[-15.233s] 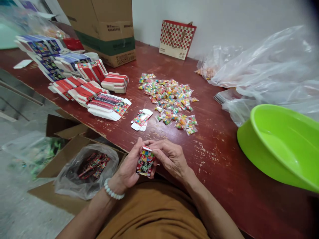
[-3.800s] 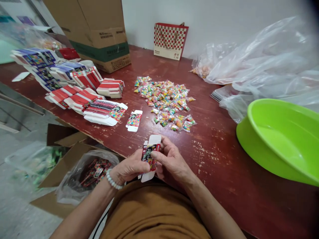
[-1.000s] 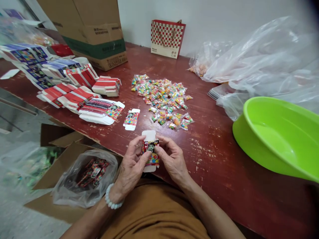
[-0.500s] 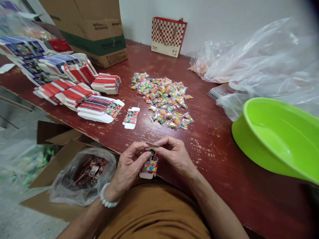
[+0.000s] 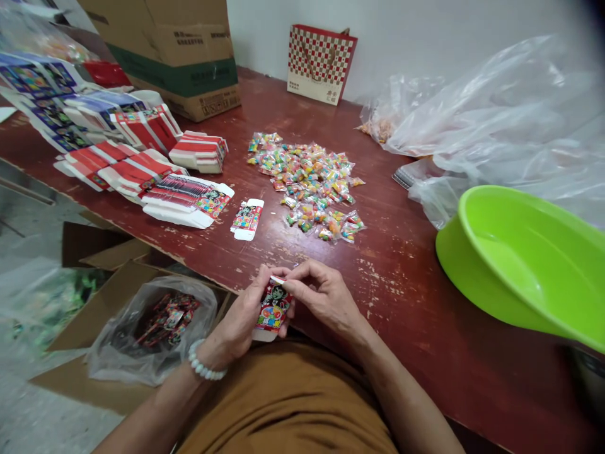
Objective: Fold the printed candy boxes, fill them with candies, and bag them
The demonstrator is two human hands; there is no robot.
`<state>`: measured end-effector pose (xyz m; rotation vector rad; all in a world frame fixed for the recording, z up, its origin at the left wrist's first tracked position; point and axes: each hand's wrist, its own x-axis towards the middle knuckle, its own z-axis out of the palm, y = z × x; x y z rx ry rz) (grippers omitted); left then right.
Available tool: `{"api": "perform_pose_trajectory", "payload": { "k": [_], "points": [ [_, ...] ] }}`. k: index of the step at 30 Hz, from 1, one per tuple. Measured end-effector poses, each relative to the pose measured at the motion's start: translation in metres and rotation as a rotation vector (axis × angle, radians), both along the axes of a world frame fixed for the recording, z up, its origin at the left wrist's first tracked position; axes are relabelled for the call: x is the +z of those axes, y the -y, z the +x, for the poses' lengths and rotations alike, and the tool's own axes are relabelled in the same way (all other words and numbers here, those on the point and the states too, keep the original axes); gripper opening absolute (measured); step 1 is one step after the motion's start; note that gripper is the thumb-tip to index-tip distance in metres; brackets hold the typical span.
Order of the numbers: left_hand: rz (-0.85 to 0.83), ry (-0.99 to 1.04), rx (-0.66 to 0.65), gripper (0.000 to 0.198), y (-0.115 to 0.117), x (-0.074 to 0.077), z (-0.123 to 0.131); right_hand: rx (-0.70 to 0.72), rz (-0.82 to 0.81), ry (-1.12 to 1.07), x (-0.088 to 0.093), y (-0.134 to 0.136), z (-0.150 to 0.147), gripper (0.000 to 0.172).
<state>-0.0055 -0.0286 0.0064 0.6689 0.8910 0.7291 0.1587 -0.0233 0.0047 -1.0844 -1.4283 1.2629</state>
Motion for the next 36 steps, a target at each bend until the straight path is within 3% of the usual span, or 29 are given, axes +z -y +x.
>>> {"api": "perform_pose_trajectory", "payload": {
  "k": [3, 7, 11, 16, 19, 22, 27, 31, 32, 36],
  "points": [
    [0.115, -0.091, 0.025, 0.067, -0.001, -0.003, 0.001, 0.036, -0.14, -0.073, 0.004, -0.005, -0.002, 0.023],
    [0.174, -0.097, -0.053, 0.072, -0.002, -0.007, -0.003, 0.099, -0.338, -0.266, 0.012, -0.009, -0.002, 0.028],
    [0.182, -0.102, -0.093, 0.072, -0.002, -0.012, -0.006, 0.043, -0.337, -0.31, 0.016, -0.008, -0.002, 0.025],
    [0.178, -0.134, -0.102, 0.075, -0.002, -0.015, -0.006, 0.078, -0.329, -0.279, 0.017, -0.008, -0.001, 0.023],
    [0.192, -0.171, -0.105, 0.072, -0.002, -0.014, -0.007, 0.113, -0.256, -0.244, 0.016, -0.008, 0.001, 0.02],
    [0.208, -0.209, -0.075, 0.071, -0.001, -0.012, -0.006, 0.126, -0.082, -0.142, 0.012, -0.002, 0.001, 0.014],
    [0.149, -0.136, 0.047, 0.068, 0.0, -0.012, 0.003, 0.034, 0.228, 0.098, 0.005, 0.01, -0.008, 0.011],
    [0.075, 0.007, 0.093, 0.054, 0.003, -0.009, 0.007, 0.051, 0.234, 0.224, 0.001, -0.01, 0.007, 0.014],
    [0.051, 0.036, 0.097, 0.052, 0.004, -0.007, 0.006, 0.022, 0.22, 0.262, -0.001, -0.021, 0.017, 0.016],
    [-0.03, 0.064, 0.023, 0.042, 0.013, -0.001, -0.007, -0.416, 0.287, 0.683, -0.014, -0.07, 0.067, 0.032]
  ]
}}
